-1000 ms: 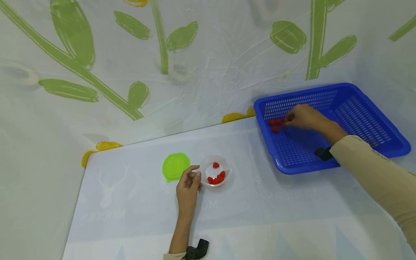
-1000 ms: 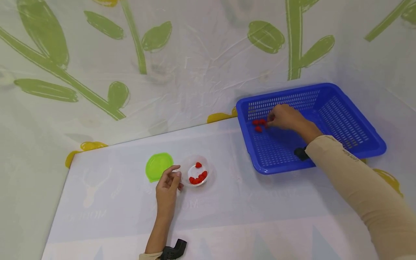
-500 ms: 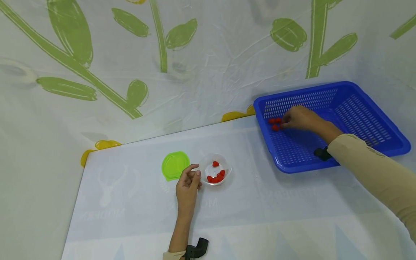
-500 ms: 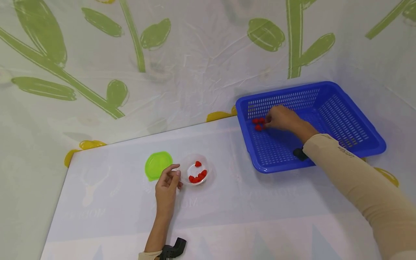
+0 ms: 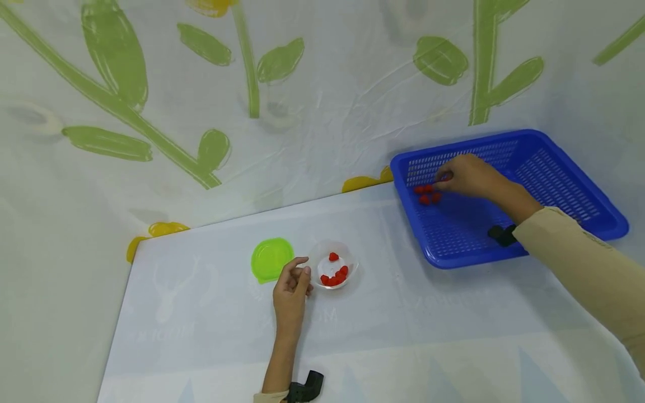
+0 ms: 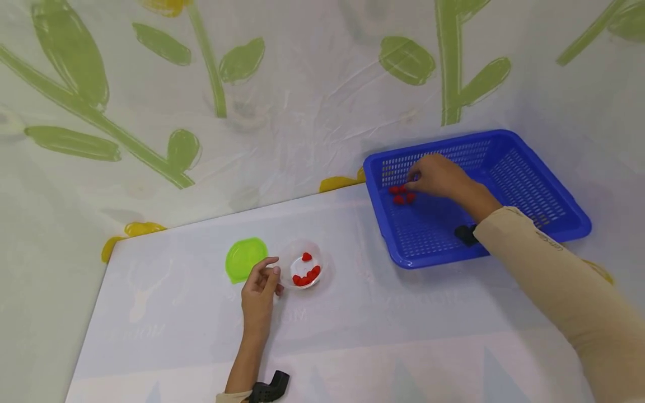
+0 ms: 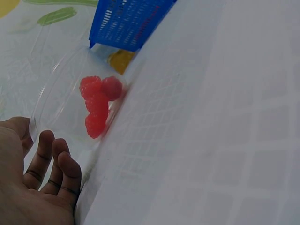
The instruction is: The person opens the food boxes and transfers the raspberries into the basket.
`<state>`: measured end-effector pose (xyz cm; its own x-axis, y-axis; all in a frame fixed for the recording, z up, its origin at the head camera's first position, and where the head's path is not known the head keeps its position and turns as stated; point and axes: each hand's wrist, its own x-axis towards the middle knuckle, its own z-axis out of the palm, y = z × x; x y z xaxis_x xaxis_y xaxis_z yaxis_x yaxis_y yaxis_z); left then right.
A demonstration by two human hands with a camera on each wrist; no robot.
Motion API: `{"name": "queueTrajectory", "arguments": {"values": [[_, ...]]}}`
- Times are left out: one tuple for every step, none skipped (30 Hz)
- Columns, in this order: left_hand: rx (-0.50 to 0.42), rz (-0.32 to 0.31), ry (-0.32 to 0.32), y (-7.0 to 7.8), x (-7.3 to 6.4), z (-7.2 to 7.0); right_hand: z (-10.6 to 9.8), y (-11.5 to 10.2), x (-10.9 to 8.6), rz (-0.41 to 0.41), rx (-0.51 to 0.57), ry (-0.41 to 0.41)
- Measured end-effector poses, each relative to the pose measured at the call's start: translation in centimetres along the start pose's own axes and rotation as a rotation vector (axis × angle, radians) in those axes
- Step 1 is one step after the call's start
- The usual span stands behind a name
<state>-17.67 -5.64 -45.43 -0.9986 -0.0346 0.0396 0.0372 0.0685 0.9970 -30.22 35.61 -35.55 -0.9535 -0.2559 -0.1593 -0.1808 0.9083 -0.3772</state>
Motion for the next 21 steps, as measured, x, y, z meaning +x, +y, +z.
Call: {"name": "queueTrajectory", "arguments": {"values": [[0.004, -0.006, 0.002, 0.0, -0.1, -0.1, -0.1, -0.3, -0.2, -0.006, 0.004, 0.007], [0.005, -0.012, 0.005, -0.1, -0.2, -0.2, -0.2, -0.6, -0.4, -0.007, 0.015, 0.010], [0.005, -0.016, 0.009, -0.1, -0.4, -0.3, -0.3, -1.0, -0.6, -0.004, 0.023, 0.014], [0.011, -0.019, 0.012, -0.2, -0.5, -0.3, -0.3, -1.3, -0.9, -0.001, 0.031, 0.019], [0.012, -0.022, 0.014, -0.3, -0.6, -0.4, -0.3, -1.7, -1.1, 0.001, 0.035, 0.026], [0.017, -0.024, 0.016, -0.4, -0.7, -0.4, -0.2, -2.0, -1.4, 0.004, 0.039, 0.033], [0.019, -0.025, 0.017, -0.4, -0.8, -0.5, -0.2, -2.3, -1.6, 0.010, 0.047, 0.039], [0.019, -0.025, 0.019, -0.4, -0.8, -0.5, -0.2, -2.6, -1.9, 0.015, 0.055, 0.045], [0.019, -0.023, 0.020, -0.4, -0.8, -0.5, -0.2, -2.9, -2.1, 0.014, 0.058, 0.053], [0.017, -0.023, 0.020, -0.4, -0.8, -0.5, -0.2, -3.2, -2.4, 0.015, 0.065, 0.059], [0.012, -0.024, 0.019, -0.4, -0.8, -0.4, -0.3, -3.5, -2.7, 0.013, 0.072, 0.065], [0.007, -0.024, 0.018, -0.3, -0.7, -0.4, -0.3, -3.7, -2.9, 0.010, 0.079, 0.070], [0.000, -0.025, 0.016, -0.3, -0.7, -0.4, -0.4, -4.0, -3.2, 0.005, 0.082, 0.078], [-0.007, -0.025, 0.015, -0.2, -0.6, -0.3, -0.5, -4.3, -3.4, -0.004, 0.083, 0.087], [-0.011, -0.024, 0.014, -0.2, -0.6, -0.3, -0.6, -4.5, -3.7, -0.013, 0.080, 0.095], [-0.016, -0.023, 0.013, -0.1, -0.5, -0.2, -0.6, -4.8, -3.9, -0.014, 0.083, 0.102], [-0.018, -0.020, 0.012, -0.1, -0.5, -0.2, -0.7, -5.1, -4.0, -0.023, 0.082, 0.108], [-0.021, -0.016, 0.011, 0.0, -0.4, -0.2, -0.7, -5.4, -4.1, -0.029, 0.081, 0.109], [-0.021, -0.012, 0.010, 0.0, -0.4, -0.1, -0.7, -5.7, -4.2, -0.036, 0.083, 0.115], [-0.020, -0.005, 0.011, 0.0, -0.3, -0.1, -0.7, -6.1, -4.3, -0.043, 0.090, 0.118], [-0.020, 0.001, 0.011, 0.0, -0.3, 0.0, -0.7, -6.4, -4.4, -0.049, 0.099, 0.120]]}}
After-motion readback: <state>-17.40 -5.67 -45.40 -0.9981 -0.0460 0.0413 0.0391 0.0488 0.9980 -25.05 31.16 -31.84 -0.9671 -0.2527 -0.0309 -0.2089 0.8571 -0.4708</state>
